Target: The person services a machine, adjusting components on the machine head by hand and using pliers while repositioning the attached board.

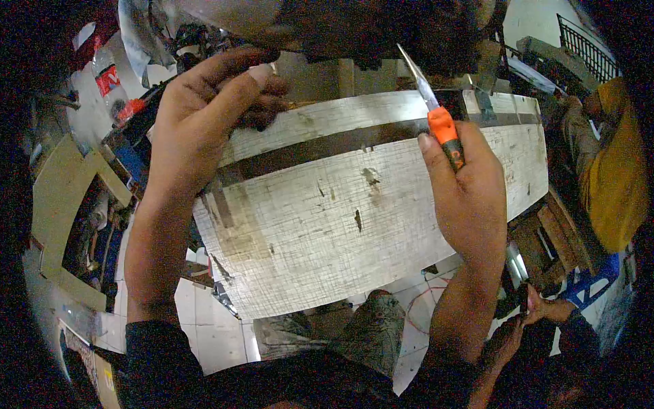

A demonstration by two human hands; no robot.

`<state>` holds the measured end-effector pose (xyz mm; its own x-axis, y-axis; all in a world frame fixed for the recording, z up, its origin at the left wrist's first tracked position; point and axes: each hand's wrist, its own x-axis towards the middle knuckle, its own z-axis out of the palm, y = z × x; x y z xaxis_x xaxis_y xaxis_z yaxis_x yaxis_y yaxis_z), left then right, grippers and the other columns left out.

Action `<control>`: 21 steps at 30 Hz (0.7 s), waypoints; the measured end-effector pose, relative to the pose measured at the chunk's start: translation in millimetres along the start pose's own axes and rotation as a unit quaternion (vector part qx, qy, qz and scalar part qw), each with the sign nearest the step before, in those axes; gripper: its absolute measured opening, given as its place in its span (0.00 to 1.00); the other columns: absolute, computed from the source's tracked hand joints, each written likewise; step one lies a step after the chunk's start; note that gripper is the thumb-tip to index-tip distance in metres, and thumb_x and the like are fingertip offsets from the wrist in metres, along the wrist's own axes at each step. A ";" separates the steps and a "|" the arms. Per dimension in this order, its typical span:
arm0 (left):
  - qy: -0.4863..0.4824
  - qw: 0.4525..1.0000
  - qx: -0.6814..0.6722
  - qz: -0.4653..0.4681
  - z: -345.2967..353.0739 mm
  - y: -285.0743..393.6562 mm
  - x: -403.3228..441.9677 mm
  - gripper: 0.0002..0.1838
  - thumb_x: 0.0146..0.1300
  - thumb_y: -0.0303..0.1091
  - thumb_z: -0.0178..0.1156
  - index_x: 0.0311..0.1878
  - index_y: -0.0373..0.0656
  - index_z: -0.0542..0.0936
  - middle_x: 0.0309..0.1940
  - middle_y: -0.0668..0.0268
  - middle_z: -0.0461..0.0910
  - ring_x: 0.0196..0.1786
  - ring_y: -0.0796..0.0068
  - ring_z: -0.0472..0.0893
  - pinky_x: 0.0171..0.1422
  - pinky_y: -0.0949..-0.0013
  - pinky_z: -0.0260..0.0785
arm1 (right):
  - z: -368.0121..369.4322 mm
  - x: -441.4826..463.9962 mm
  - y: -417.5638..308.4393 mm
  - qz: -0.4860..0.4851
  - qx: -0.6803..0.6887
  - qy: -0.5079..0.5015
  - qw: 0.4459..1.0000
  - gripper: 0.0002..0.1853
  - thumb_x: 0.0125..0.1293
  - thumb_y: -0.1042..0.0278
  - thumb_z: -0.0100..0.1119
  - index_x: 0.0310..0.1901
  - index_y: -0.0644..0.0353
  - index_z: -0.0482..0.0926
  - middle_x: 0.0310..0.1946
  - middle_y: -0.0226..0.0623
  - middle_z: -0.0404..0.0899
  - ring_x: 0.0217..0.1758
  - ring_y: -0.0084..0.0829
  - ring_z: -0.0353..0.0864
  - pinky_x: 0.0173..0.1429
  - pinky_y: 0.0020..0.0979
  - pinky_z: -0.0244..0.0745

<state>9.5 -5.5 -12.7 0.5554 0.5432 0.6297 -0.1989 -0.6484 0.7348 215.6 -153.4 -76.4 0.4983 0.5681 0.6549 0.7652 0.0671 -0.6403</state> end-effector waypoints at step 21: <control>-0.043 0.829 0.544 0.127 -29.3 -14.3 -30.9 0.15 0.63 0.45 0.62 0.45 0.44 0.82 0.28 0.60 0.81 0.34 0.56 0.83 0.38 0.56 0.74 | 16.6 -13.8 -6.1 0.062 -0.165 0.115 0.978 0.14 0.70 0.58 0.58 0.37 0.64 0.74 0.20 0.37 0.69 0.25 0.27 0.65 0.31 0.33 0.63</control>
<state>-28.5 2.7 -35.2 0.6713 0.3059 0.6751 0.5012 -0.8584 -0.1094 197.3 -148.0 -88.2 0.6442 0.3538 0.6781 0.7647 -0.2799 -0.5804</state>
